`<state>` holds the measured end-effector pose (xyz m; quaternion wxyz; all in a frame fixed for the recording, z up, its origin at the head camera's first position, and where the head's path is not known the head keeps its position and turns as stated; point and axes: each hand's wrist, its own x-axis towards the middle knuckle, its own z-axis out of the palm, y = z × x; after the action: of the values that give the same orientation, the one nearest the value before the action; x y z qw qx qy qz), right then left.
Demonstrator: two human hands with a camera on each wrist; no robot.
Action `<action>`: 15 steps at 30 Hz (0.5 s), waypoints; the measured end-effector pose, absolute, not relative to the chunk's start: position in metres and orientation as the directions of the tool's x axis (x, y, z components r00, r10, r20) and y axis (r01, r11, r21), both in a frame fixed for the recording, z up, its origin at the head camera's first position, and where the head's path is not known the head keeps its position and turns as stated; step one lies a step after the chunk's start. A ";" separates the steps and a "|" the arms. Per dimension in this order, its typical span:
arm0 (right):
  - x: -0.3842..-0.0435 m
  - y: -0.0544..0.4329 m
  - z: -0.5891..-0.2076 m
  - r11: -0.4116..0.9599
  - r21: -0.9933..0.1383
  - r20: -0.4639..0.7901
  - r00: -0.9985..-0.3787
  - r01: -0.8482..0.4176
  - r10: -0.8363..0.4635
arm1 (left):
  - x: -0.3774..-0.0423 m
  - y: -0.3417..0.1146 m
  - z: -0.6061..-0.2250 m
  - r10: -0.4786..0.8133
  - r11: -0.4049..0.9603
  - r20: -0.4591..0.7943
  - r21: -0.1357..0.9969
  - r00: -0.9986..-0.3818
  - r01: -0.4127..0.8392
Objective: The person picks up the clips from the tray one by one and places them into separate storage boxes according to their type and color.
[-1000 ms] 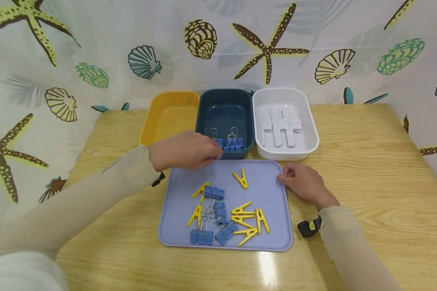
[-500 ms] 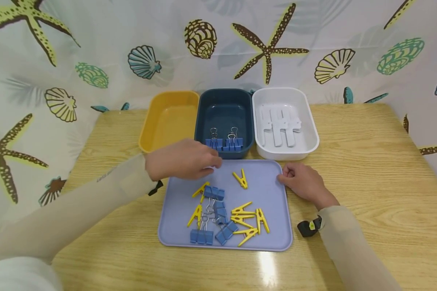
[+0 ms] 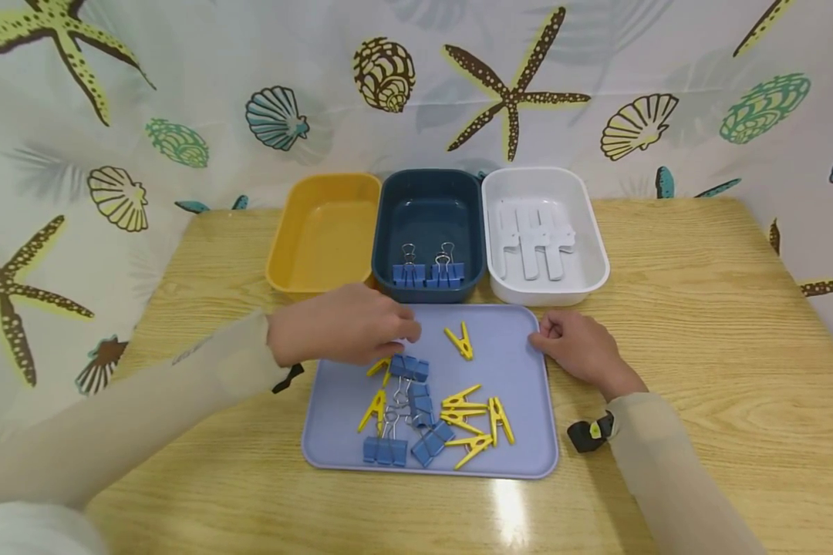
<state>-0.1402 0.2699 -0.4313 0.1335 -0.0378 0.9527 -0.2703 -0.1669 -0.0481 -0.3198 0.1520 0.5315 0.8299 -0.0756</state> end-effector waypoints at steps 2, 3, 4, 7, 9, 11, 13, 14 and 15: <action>-0.140 0.270 -0.432 0.851 -0.525 -0.232 -0.962 -0.001 -0.145 | -0.164 -0.049 -0.320 0.860 0.416 -0.337 0.031 -0.382 0.909; -0.140 0.270 -0.432 0.852 -0.524 -0.232 -0.962 -0.002 -0.145 | -0.162 -0.049 -0.320 0.860 0.414 -0.341 0.031 -0.380 0.910; -0.140 0.270 -0.432 0.852 -0.523 -0.233 -0.962 -0.001 -0.144 | -0.161 -0.050 -0.320 0.860 0.412 -0.344 0.033 -0.377 0.910; -0.140 0.270 -0.432 0.852 -0.523 -0.237 -0.961 0.003 -0.142 | -0.156 -0.051 -0.321 0.863 0.407 -0.345 0.043 -0.369 0.912; -0.140 0.270 -0.433 0.853 -0.522 -0.239 -0.961 0.005 -0.141 | -0.152 -0.050 -0.321 0.862 0.403 -0.353 0.045 -0.363 0.914; -0.140 0.270 -0.432 0.853 -0.523 -0.239 -0.961 0.005 -0.141 | -0.149 -0.050 -0.322 0.860 0.400 -0.363 0.042 -0.359 0.916; -0.140 0.270 -0.432 0.853 -0.522 -0.238 -0.961 0.004 -0.142 | -0.145 -0.049 -0.322 0.854 0.398 -0.382 0.039 -0.354 0.917; -0.140 0.270 -0.432 0.853 -0.522 -0.238 -0.961 0.002 -0.143 | -0.143 -0.049 -0.323 0.849 0.400 -0.395 0.048 -0.351 0.915; -0.140 0.270 -0.431 0.852 -0.523 -0.237 -0.961 0.001 -0.144 | -0.141 -0.048 -0.323 0.845 0.401 -0.406 0.053 -0.347 0.915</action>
<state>-0.1401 0.2696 -0.4314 0.1349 -0.0374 0.9529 -0.2692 -0.1408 -0.0484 -0.3230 0.1882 0.5396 0.8155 -0.0919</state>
